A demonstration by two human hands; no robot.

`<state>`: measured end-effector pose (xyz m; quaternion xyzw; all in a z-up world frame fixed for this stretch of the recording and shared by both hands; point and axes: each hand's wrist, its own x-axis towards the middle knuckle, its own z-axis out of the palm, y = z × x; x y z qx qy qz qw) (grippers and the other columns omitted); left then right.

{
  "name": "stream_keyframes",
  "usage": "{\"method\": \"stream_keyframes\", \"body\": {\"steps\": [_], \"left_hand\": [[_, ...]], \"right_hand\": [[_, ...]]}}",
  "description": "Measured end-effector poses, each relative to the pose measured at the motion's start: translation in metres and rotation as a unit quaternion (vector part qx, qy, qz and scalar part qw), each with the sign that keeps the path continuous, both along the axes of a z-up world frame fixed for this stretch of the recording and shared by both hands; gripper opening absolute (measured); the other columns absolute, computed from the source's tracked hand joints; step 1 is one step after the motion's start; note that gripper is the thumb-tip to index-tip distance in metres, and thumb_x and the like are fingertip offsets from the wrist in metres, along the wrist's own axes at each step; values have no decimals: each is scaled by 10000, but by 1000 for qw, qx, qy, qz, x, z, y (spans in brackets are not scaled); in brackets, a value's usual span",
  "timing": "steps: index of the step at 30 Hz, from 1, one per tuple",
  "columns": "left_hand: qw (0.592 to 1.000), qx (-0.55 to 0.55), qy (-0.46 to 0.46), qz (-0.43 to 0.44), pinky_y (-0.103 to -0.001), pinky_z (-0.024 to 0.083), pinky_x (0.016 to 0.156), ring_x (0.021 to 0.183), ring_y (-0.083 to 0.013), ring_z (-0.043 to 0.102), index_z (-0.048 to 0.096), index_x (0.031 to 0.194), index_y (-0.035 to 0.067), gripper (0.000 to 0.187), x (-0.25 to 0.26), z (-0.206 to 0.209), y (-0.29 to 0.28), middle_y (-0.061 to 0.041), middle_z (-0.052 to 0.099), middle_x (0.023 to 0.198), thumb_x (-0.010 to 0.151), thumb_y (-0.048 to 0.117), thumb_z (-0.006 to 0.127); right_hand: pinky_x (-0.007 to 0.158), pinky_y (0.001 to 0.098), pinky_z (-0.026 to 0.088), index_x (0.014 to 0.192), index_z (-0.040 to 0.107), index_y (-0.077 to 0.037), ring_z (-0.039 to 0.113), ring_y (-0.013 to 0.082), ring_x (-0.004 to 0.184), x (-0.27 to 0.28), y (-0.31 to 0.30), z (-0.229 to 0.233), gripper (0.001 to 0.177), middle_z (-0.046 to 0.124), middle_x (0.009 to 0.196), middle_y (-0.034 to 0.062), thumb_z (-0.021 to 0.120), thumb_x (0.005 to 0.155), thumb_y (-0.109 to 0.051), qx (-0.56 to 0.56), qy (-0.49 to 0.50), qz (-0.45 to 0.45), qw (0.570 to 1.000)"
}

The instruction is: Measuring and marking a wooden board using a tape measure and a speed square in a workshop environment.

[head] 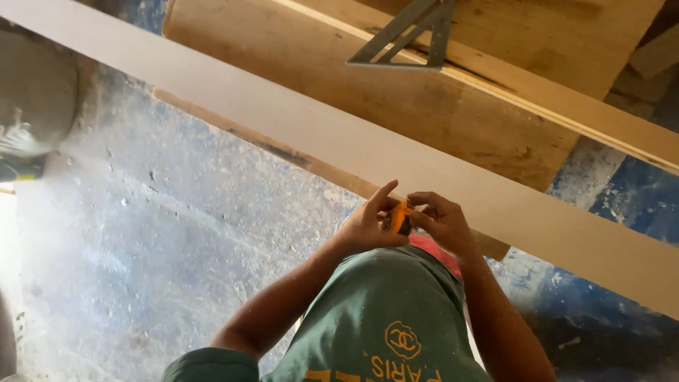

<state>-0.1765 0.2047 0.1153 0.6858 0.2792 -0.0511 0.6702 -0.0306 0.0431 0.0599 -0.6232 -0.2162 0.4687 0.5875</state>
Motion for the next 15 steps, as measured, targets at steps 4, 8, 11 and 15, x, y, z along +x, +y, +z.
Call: {"method": "stream_keyframes", "body": {"steps": [4,8,11,15], "left_hand": [[987,84,41,-130,-559,497,1059,1195,-373,658,186,1635,160,1333,-4,-11,4,-132,709,1247,571,486,920],[980,80,32,-179,-484,604,862,992,-393,727,199,1629,158,1345,4,-27,-1,-177,716,1128,535,415,939],[950,159,-122,-240,-515,518,999,932,-429,739,194,1530,-77,1249,6,-18,6,-176,769,1028,624,515,817],[970,135,10,-203,-400,518,931,1050,-252,722,373,1475,129,1065,-22,-44,2,-76,749,1173,554,435,811]], "right_hand": [[654,396,538,1029,807,-39,637,220,669,0,3,19,290,703,818,165,844,860,-273,-75,-106,48,990],[771,455,523,1009,785,-145,663,313,776,0,-18,7,372,700,836,181,883,752,-396,-205,-135,101,964],[719,478,576,1030,710,-1,719,332,691,-2,-9,9,364,702,862,238,882,754,-167,-177,-90,97,975],[636,348,568,954,679,19,680,226,662,-16,17,7,204,712,748,168,810,813,-48,-99,-14,121,988]]}}
